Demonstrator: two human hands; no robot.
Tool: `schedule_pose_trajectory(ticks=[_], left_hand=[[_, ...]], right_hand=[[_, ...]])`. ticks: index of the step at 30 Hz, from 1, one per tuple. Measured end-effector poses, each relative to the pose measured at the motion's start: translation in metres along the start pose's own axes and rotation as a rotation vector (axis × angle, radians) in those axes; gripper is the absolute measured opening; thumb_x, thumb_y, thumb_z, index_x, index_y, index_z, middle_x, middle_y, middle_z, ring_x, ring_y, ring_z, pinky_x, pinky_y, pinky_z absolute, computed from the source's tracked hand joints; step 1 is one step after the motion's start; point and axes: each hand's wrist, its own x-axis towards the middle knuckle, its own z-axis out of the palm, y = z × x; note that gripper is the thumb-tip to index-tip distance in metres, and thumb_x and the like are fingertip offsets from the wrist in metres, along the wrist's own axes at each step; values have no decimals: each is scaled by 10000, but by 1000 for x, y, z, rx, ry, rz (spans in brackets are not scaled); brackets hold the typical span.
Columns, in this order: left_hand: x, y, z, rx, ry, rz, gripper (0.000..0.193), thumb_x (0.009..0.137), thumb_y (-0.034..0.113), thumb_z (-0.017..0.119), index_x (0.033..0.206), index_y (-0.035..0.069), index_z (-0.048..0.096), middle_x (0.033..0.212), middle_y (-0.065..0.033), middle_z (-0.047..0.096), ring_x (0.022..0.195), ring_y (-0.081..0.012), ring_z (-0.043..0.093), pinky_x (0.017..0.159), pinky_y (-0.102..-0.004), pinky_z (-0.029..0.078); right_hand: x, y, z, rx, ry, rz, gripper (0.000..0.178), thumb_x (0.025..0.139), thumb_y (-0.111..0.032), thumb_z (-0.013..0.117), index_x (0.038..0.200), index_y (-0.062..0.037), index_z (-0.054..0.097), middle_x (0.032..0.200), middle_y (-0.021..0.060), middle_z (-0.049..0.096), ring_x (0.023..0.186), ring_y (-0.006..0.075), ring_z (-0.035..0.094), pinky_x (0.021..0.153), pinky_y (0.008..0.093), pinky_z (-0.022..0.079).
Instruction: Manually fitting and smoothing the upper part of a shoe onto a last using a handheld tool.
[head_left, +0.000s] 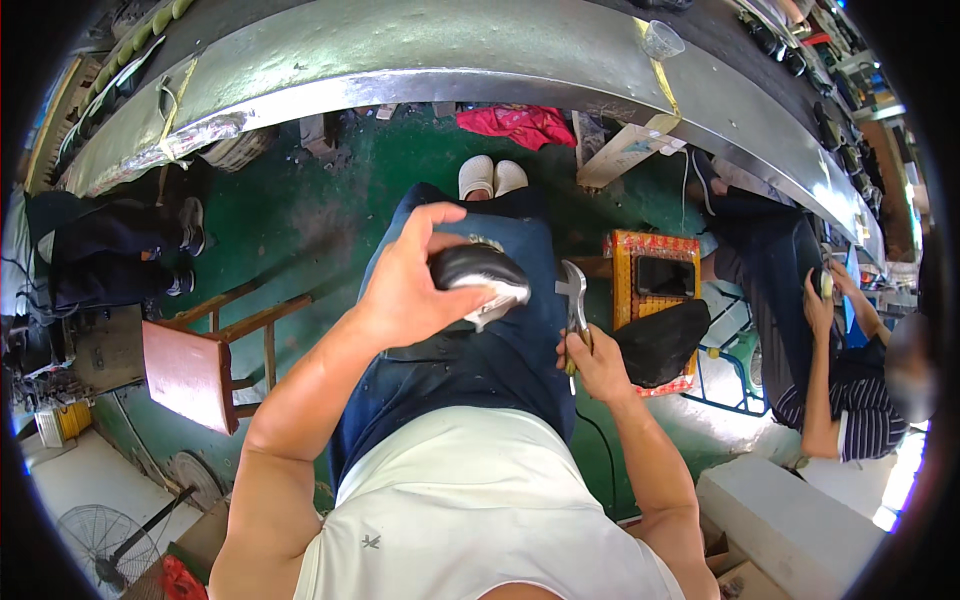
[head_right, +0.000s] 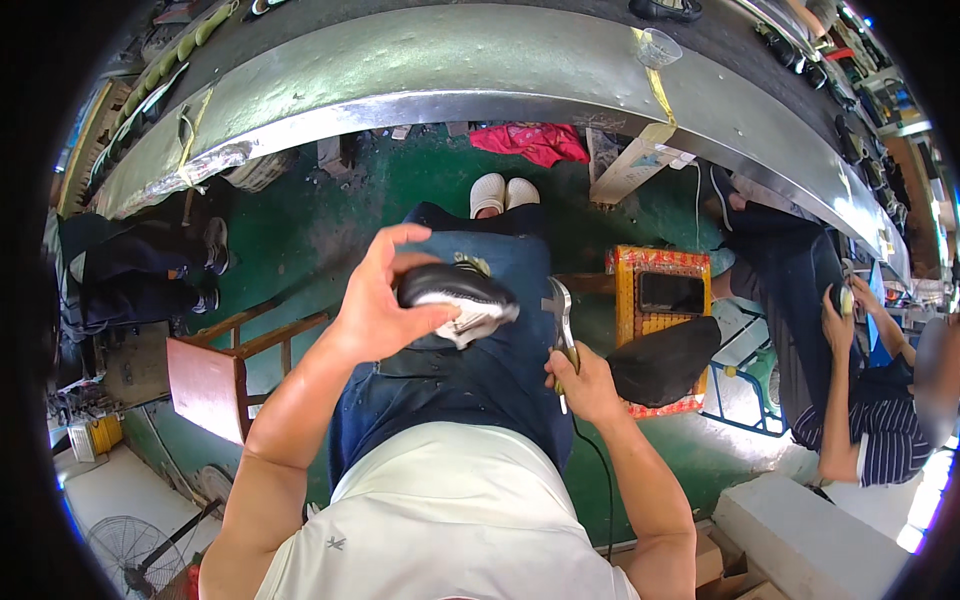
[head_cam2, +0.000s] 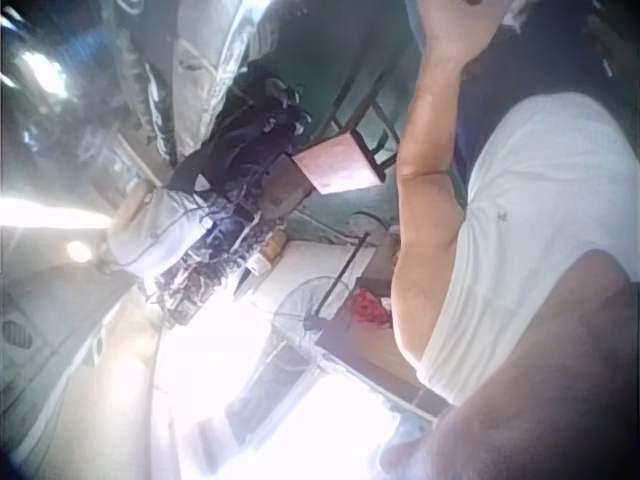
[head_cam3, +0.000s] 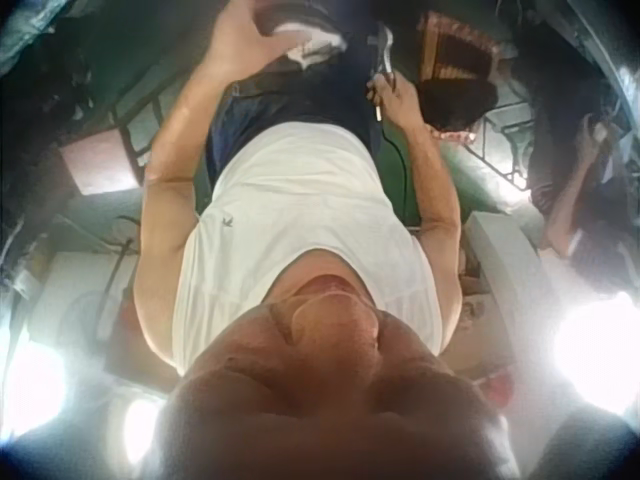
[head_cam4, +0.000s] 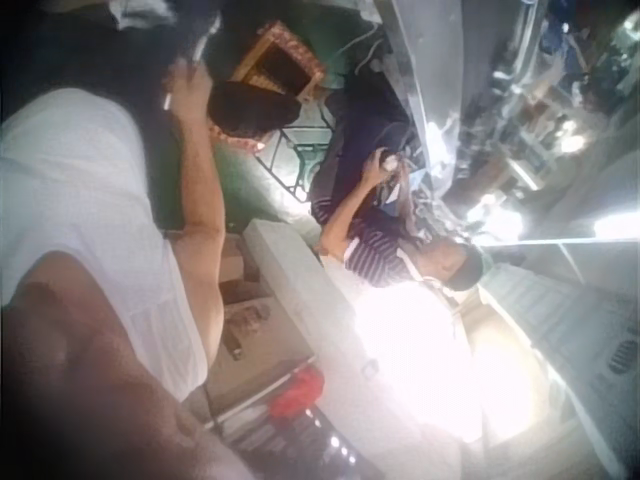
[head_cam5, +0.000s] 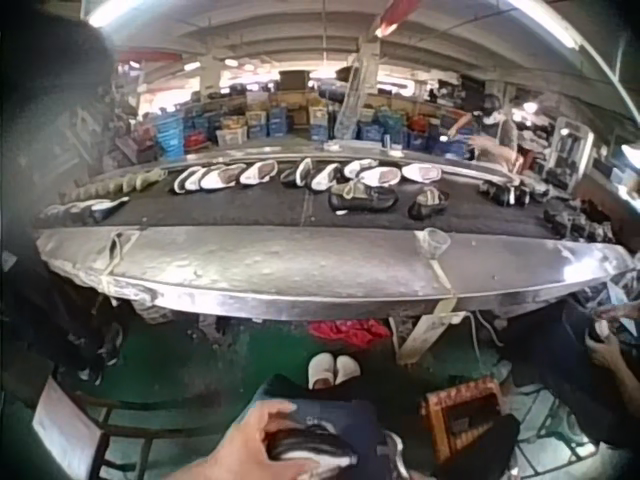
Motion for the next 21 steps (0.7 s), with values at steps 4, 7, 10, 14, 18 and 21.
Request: schedule_pose_trajectory(ticks=[4, 7, 10, 14, 18, 21], left_hand=[[37, -10, 24, -282, 69, -126, 608, 833, 97, 833, 1300, -21, 462, 1031, -142, 685, 886, -166, 689, 764, -307, 570], [60, -71, 48, -224, 33, -491, 523, 891, 286, 798, 1188, -81, 574, 956, -133, 716, 826, -161, 694, 724, -324, 568], [65, -124, 66, -399, -28, -651, 541, 960, 412, 689, 1187, -73, 615, 1012, -130, 716, 868, -178, 692, 794, -359, 557], [36, -188, 89, -713, 28, -657, 632, 1075, 502, 410, 1269, -64, 615, 1250, -155, 666, 1156, -254, 632, 1029, -392, 460], [-25, -178, 100, -197, 38, -430, 637, 1108, 473, 271, 1468, -13, 469, 1422, -238, 554, 1394, -305, 469, 1172, -360, 321], [-37, -140, 100, -285, 27, -374, 589, 1119, 404, 278, 1568, 23, 294, 1522, -225, 442, 1458, -321, 371, 1197, -345, 273]], right_hand=[[-6, 1, -2, -31, -60, -35, 295, 1047, -232, 528, 1156, 33, 601, 911, 60, 668, 769, 127, 641, 699, 288, 526], [-16, -5, 6, 36, -45, -18, 303, 1035, -217, 544, 1196, 36, 584, 963, 67, 664, 800, 132, 642, 710, 294, 526], [-19, 5, 23, 17, 17, -129, 282, 1034, -212, 546, 1163, 34, 598, 895, 73, 668, 767, 141, 643, 694, 297, 523], [-4, 8, 26, -196, -129, 107, 222, 1012, -199, 568, 1035, 18, 610, 761, 80, 668, 687, 142, 636, 655, 311, 520], [-3, -19, -4, -439, -316, -18, 238, 982, -215, 606, 1015, 20, 591, 838, 165, 676, 779, 338, 654, 765, 397, 528], [5, -28, -2, -647, -245, -297, 267, 960, -192, 621, 1044, 61, 600, 903, 206, 683, 890, 419, 655, 835, 456, 531]])
